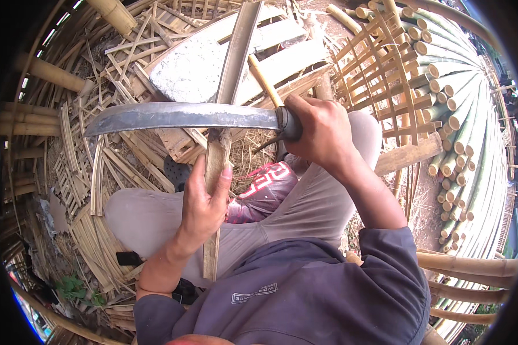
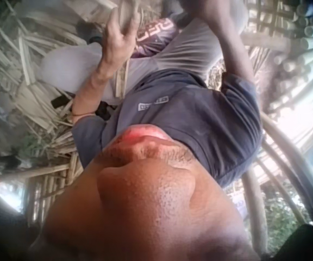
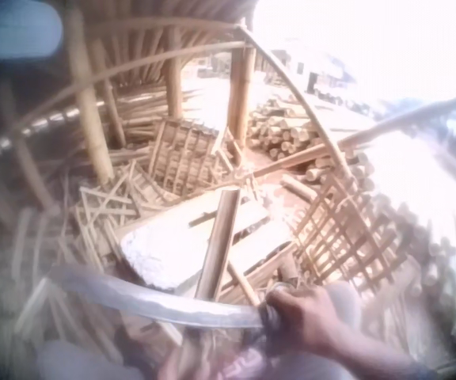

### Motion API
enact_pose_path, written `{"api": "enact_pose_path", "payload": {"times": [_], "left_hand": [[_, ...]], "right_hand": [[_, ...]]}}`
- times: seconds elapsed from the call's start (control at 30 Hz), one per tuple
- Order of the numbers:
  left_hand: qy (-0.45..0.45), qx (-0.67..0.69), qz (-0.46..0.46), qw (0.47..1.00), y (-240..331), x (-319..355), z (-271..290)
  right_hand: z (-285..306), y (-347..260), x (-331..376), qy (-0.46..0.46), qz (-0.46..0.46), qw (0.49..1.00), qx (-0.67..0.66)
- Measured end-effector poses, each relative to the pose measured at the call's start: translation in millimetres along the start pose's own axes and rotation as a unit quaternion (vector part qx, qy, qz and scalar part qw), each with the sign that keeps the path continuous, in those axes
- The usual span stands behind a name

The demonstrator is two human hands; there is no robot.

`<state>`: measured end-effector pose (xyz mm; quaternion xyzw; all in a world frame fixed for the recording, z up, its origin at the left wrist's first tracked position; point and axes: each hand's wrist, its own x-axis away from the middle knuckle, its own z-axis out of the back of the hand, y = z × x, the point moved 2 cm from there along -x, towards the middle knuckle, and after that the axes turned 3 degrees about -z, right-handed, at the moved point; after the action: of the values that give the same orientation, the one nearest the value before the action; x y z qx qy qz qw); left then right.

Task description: The person uses a large blade to shave and thin bamboo strips, then places a thinned strip onto a wooden frame and secures it using a hammer and a small nail.

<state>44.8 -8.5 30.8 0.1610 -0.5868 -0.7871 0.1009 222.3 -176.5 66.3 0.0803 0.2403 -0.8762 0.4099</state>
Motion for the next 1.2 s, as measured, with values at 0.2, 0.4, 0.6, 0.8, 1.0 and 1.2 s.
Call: {"api": "enact_pose_path", "payload": {"times": [0.2,0.4,0.6,0.8,1.0,1.2], "left_hand": [[-0.034,0.077,0.101,0.991,0,4,6],[-0.123,0.312,0.223,0.915,16,7,5],[-0.152,0.371,0.274,0.874,15,12,-1],[-0.162,0.38,0.281,0.866,19,13,2],[-0.292,0.289,0.187,0.892,35,27,-4],[-0.304,0.311,0.289,0.853,18,22,-7]], "right_hand": [[-7,4,-13,0.023,0.019,0.999,0.026],[-3,10,-27,0.079,0.04,0.995,0.046],[6,56,-48,0.079,-0.023,0.992,0.094],[7,64,-51,0.093,0.0,0.991,0.097],[64,144,-51,0.176,-0.217,0.927,0.251],[166,243,57,0.151,-0.505,0.796,0.299]]}}
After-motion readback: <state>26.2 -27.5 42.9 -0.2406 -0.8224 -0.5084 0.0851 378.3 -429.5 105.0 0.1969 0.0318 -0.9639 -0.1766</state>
